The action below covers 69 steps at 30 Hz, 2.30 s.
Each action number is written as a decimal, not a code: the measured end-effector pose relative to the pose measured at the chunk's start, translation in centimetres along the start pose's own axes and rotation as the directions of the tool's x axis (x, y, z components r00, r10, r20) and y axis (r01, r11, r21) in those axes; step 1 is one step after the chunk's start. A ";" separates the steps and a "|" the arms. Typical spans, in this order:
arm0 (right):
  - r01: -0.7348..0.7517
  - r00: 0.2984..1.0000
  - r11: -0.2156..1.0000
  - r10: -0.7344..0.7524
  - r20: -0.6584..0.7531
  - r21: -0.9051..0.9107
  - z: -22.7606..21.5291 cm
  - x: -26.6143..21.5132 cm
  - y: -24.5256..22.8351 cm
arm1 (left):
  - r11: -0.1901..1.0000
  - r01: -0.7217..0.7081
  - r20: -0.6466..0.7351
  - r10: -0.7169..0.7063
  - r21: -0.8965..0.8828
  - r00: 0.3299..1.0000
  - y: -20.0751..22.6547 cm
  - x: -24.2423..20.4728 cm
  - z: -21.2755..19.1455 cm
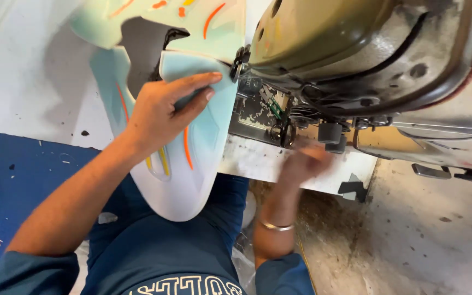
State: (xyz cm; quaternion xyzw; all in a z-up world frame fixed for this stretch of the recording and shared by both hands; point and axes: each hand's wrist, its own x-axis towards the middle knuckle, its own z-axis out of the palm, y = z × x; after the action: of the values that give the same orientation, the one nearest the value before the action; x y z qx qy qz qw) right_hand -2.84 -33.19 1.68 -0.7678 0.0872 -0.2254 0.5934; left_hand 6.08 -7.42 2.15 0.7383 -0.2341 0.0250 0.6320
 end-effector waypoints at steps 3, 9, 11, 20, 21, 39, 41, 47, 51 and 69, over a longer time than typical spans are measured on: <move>0.269 0.359 0.537 -0.826 -0.434 -0.800 -9.8 3.2 2.3 | 0.999 -0.034 0.042 0.033 0.016 0.999 -0.7 1.0 -0.1; 0.073 0.498 0.337 -0.828 -0.259 -0.938 -13.7 1.9 7.6 | 0.998 -0.022 0.070 0.026 -0.050 0.997 -1.8 1.8 0.2; 0.070 0.520 0.325 -0.819 -0.244 -0.943 -12.5 1.0 9.5 | 0.997 0.046 0.101 -0.039 -0.067 0.994 -1.7 2.0 0.0; 0.319 0.391 0.551 -0.818 -0.422 -0.771 -12.2 3.8 2.5 | 0.993 -0.046 0.104 0.058 -0.111 0.993 -1.8 1.0 -0.3; 0.322 0.383 0.548 -0.821 -0.424 -0.772 -11.3 4.0 3.0 | 0.992 -0.054 0.103 0.066 -0.111 0.993 -1.7 1.1 -0.4; -0.055 0.998 0.960 0.049 -0.026 -0.275 -2.5 8.3 24.5 | 0.990 -0.021 0.104 0.035 -0.141 0.994 -1.7 1.2 -1.5; -0.144 0.989 0.961 0.132 -0.065 -0.237 -3.9 6.6 25.4 | 0.969 0.098 0.180 -0.141 0.226 0.974 -1.5 0.2 -1.6; -0.313 0.919 0.923 0.233 0.318 0.227 6.1 -6.3 5.6 | 0.889 0.176 -0.391 0.004 0.423 0.920 -6.8 -11.0 -3.5; -0.448 0.864 0.841 0.319 0.390 0.303 8.7 -9.0 1.2 | 0.856 0.516 -0.453 -0.474 -0.035 0.755 -8.7 -14.9 -5.1; -0.487 0.857 0.755 0.316 0.408 0.439 8.9 -4.4 -0.8 | 0.732 0.254 -0.165 -0.447 -0.632 0.879 -4.0 -8.8 -7.8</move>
State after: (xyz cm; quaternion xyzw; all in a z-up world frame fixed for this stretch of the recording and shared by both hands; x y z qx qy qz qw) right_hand -2.81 -23.41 -0.33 -0.5626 0.0929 0.0168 0.8213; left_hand 1.79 3.13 -2.91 0.5210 0.0164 -0.0563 0.8516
